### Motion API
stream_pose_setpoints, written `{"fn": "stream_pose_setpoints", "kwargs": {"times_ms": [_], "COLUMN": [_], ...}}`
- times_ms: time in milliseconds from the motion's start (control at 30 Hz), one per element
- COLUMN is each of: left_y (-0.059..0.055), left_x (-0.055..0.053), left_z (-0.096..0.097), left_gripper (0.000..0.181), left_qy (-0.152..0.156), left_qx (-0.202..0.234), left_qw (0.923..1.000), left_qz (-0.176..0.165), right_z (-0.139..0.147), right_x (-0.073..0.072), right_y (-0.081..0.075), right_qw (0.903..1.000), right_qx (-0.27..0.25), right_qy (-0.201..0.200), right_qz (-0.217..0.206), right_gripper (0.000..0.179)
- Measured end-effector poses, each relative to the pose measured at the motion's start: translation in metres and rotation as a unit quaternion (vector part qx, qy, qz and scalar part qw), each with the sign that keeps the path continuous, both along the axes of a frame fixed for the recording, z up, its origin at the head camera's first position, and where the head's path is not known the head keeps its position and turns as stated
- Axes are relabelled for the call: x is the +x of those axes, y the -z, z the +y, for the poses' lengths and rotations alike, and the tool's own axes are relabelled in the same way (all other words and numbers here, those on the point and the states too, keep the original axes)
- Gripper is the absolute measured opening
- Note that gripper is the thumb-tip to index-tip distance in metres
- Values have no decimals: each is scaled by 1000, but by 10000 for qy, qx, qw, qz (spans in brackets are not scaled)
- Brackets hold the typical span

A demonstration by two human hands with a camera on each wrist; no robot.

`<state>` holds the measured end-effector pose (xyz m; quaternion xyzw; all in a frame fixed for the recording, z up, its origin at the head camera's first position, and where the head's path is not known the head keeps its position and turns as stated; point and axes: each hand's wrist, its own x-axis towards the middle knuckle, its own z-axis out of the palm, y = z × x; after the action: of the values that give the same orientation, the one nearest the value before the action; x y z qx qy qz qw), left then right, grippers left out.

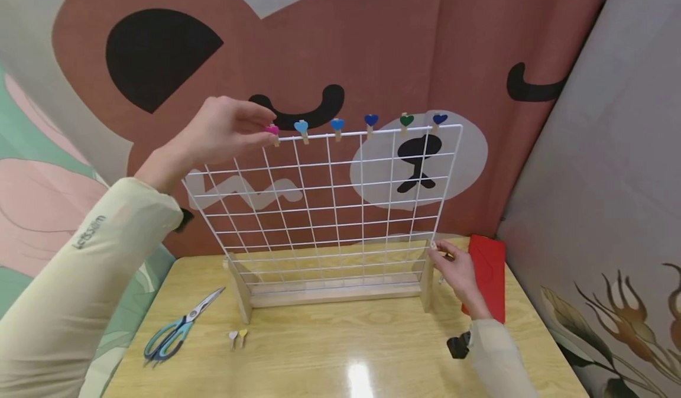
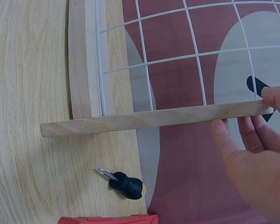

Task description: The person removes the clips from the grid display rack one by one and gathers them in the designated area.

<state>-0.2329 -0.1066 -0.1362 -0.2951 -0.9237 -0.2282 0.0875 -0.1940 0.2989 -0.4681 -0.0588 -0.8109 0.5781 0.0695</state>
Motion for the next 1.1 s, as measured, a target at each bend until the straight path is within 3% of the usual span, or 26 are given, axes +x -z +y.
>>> {"fn": "stream_pose_setpoints", "kwargs": {"times_ms": [267,567,1100], "left_y": [12,11,13], "left_x": [-1,-1,5], "left_z": [0,0,4], "left_gripper": [23,19,16], "left_qy": [220,-71,-290], "left_qx": [55,556,864], "left_qw": [9997,9984,9958], "left_qz": [14,30,-124], "right_z": [-3,-4,-2], "right_x": [3,-1,1], "right_y": [8,3,5], "right_qw": [9999,10000,10000], "right_qx": [27,63,41], "right_qy": [-58,-52,-57], "right_qz": [-150,15,2], "right_gripper": [58,56,58]}}
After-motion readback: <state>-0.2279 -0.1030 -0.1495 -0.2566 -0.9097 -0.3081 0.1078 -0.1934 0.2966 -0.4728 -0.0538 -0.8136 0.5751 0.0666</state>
